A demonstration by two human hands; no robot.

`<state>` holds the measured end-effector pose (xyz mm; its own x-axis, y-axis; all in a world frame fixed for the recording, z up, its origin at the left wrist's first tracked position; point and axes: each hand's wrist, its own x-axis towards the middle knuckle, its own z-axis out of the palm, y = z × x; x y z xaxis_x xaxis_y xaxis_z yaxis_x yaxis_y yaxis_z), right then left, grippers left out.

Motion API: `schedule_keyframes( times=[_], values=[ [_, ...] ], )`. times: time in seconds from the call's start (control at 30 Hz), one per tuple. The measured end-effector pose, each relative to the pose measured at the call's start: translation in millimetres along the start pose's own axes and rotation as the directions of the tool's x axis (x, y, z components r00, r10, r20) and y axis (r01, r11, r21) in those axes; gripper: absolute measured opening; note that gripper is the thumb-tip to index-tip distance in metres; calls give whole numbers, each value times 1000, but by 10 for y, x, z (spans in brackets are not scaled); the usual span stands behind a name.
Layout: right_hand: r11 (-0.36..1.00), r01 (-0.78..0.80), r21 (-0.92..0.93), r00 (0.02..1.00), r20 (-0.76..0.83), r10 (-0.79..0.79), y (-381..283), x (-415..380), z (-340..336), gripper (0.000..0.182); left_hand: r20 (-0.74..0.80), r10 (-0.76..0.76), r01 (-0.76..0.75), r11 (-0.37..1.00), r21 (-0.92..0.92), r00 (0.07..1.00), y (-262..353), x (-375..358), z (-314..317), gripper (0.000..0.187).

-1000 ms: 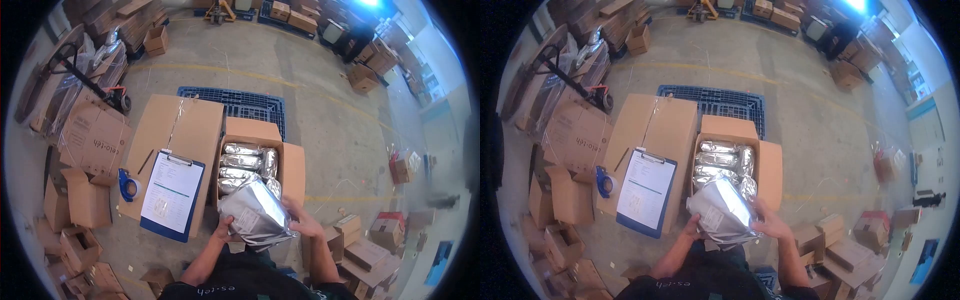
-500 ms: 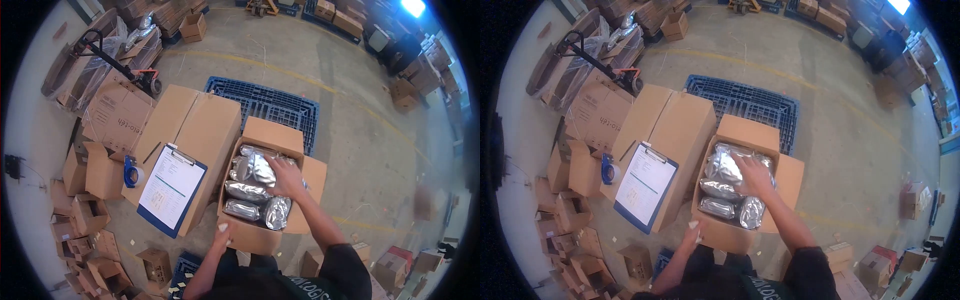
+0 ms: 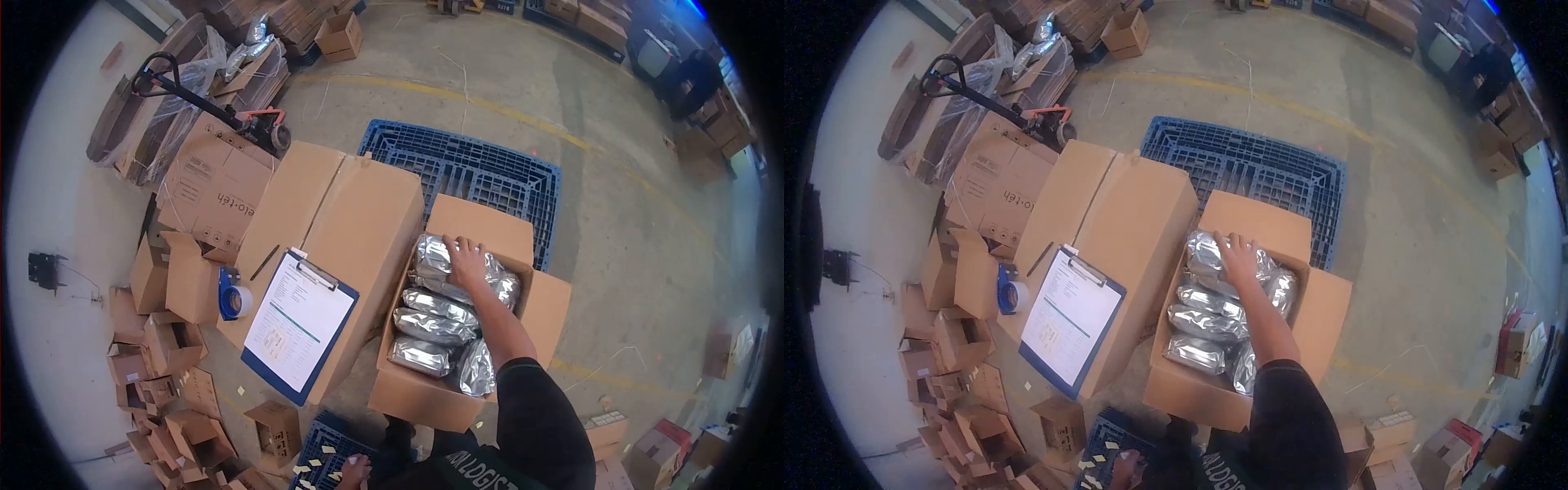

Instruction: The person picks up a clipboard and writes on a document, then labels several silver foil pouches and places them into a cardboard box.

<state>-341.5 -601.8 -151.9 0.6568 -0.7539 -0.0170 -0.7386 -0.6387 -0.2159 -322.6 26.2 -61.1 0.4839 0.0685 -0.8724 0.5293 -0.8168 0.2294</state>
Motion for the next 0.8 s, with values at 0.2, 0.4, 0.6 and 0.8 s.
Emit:
schedule_keyframes(
  times=[0.2,0.4,0.6,0.8],
  values=[
    [998,-25,51,999,30,23,-50,-9,-73,94,70,166,-179,948,264,984,682,-289,259,40],
    [815,-376,441,923,253,289,-27,-224,-785,77,81,243,-254,948,189,967,884,-435,188,45],
    [206,-416,886,849,297,437,317,-957,-561,66,92,212,-231,895,381,973,261,-134,10,44],
    [-284,-341,896,751,441,491,90,-1153,40,60,105,152,-183,878,442,983,-4,-81,-194,42]
  ],
)
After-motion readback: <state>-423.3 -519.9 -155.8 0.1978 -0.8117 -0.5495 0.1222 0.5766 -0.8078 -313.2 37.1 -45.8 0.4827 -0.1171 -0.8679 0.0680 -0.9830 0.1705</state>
